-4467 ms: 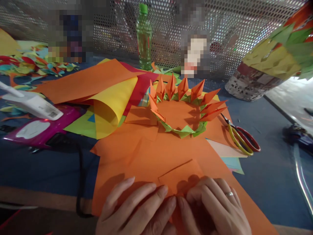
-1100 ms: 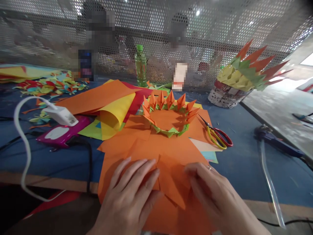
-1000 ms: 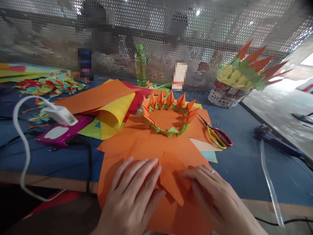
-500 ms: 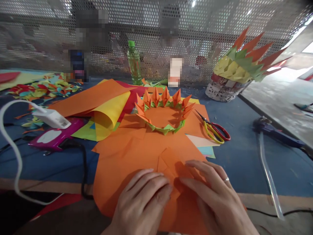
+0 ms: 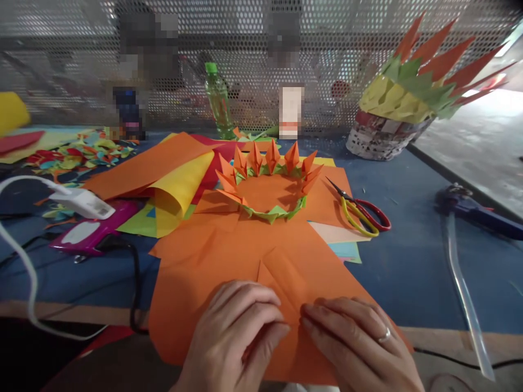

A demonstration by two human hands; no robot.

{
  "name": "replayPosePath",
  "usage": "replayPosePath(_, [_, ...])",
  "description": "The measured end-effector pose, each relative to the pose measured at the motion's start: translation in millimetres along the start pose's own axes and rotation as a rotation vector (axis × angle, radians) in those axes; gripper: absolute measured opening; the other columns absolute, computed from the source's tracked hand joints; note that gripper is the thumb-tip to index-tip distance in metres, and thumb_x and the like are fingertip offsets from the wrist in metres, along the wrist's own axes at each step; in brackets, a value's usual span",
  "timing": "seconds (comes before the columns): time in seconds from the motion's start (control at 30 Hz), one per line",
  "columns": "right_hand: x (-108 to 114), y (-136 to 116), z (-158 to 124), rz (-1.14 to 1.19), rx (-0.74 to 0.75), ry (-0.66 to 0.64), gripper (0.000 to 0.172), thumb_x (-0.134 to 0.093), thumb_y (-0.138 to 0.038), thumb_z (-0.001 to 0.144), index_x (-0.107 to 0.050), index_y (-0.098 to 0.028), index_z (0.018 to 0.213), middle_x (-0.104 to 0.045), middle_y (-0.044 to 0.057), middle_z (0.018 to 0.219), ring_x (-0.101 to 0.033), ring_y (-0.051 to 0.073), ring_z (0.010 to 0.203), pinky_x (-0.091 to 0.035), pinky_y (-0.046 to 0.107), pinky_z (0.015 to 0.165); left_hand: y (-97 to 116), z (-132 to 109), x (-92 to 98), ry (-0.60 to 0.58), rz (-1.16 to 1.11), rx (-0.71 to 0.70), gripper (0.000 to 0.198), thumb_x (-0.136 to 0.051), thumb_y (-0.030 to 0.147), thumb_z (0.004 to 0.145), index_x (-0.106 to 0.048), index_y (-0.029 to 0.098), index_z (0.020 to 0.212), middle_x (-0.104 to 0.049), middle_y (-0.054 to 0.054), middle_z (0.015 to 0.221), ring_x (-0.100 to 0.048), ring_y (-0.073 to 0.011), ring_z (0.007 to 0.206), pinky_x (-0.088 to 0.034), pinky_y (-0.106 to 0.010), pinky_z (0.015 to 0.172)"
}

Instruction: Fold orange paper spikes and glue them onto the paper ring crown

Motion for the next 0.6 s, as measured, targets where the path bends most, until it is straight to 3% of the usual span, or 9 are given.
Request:
replayPosePath(0.27, [-3.9, 3.3, -13.4, 0.003, -0.024, -0.011, 0.024, -0.054, -0.018, 0.104, -0.075, -0.023, 0.116, -0.077, -0.006, 0.12, -0.068, 0.012, 0.111, -0.049, 0.029, 0.099, 6.0, 1.3, -6.4, 0.151, 0.111, 0.08, 0.015, -0.065, 0.007, 0.092, -0.061, 0.021, 0.09, -0.067, -0.001, 0.092, -0.061, -0.0144, 0.086, -0.047, -0.029, 0.082])
replayPosePath(0.43, [-2.5, 4.1, -13.2, -0.036, -0.007, -0.041, 0.028, -0.05, -0.019, 0.106, -0.075, -0.026, 0.115, -0.077, -0.007, 0.119, -0.072, 0.011, 0.105, -0.05, 0.027, 0.097, 6.4, 1.4, -8.1, 0.162, 0.133, 0.087, 0.015, -0.068, 0.008, 0.091, -0.062, 0.021, 0.091, -0.067, 0.0, 0.092, -0.062, -0.0143, 0.086, -0.048, -0.028, 0.082])
replayPosePath(0.6, [1.6, 4.8, -5.4, -0.079, 0.023, -0.02, 0.029, -0.05, -0.02, 0.105, -0.078, -0.028, 0.106, -0.08, -0.007, 0.107, -0.075, 0.009, 0.094, -0.053, 0.023, 0.09, 6.6, 3.0, -8.2, 0.15, 0.151, 0.1, 0.015, -0.07, 0.008, 0.09, -0.062, 0.021, 0.091, -0.068, 0.0, 0.093, -0.062, -0.0131, 0.086, -0.048, -0.027, 0.082])
Point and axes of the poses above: each hand's wrist, its own z-axis towards the middle knuckle, its own x-axis out of the back of the hand, y = z × x, the point moved 5 cm from there along z, towards the middle knuckle
